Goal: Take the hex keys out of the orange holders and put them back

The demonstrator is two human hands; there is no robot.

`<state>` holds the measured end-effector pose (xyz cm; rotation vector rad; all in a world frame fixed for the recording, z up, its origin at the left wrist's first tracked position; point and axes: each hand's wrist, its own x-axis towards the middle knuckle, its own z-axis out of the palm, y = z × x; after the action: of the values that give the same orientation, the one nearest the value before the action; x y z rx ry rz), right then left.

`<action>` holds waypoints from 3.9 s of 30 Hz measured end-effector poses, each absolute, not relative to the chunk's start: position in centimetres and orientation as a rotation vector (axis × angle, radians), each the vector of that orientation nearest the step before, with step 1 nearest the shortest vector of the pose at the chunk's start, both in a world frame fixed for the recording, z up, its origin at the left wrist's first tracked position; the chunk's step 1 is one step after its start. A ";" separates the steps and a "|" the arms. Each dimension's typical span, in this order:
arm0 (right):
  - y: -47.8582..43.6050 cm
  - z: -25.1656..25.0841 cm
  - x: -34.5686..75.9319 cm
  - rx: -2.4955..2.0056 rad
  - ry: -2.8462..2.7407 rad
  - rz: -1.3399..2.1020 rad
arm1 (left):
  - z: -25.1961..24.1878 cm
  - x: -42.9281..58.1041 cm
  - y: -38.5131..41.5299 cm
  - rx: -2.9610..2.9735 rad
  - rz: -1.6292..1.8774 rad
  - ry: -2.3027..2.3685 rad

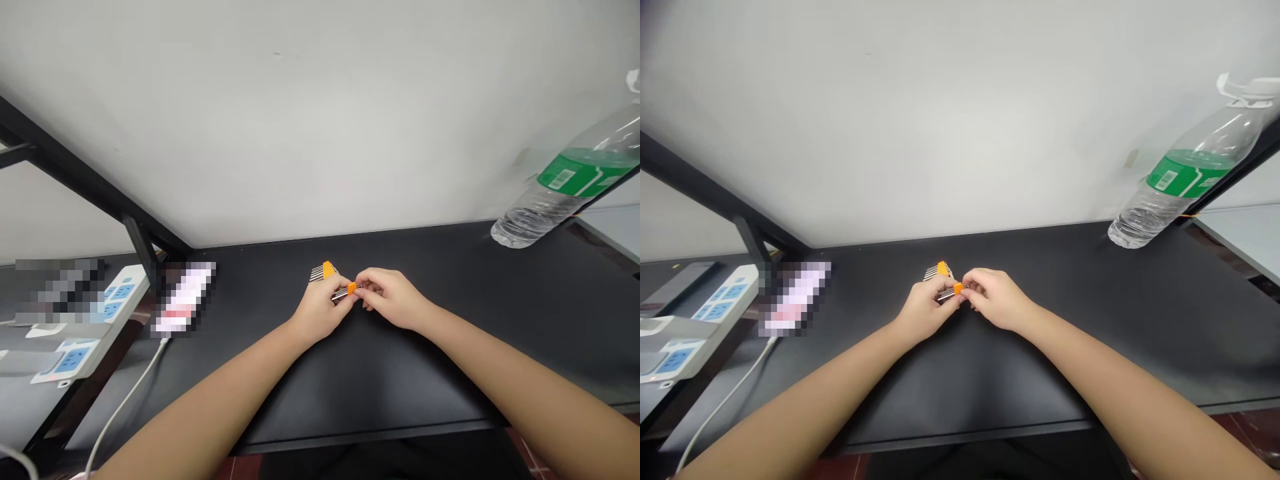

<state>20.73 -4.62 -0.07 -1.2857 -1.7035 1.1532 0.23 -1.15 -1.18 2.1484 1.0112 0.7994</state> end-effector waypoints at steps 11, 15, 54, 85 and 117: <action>-3.9 -0.4 20.6 -1.109 -1.281 1.580 | -1.6 0.3 -1.1 2.313 0.808 0.996; -3.8 0.0 21.1 -1.133 -1.283 1.636 | -1.6 0.3 -1.2 2.340 0.795 0.960; -3.2 -0.1 22.5 -1.020 -0.969 1.811 | -1.6 -0.1 -0.6 2.624 0.843 0.883; -1.3 -0.8 26.5 -1.570 -1.272 1.435 | -2.0 -0.6 0.7 2.150 1.033 1.021; -1.1 -0.5 27.8 -1.784 -1.798 0.920 | -1.9 -0.6 0.8 2.181 0.901 1.003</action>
<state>27.77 -1.09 -0.50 -1.7841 -1.7978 0.9196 -0.63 0.77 -1.93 2.1807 1.0028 0.9007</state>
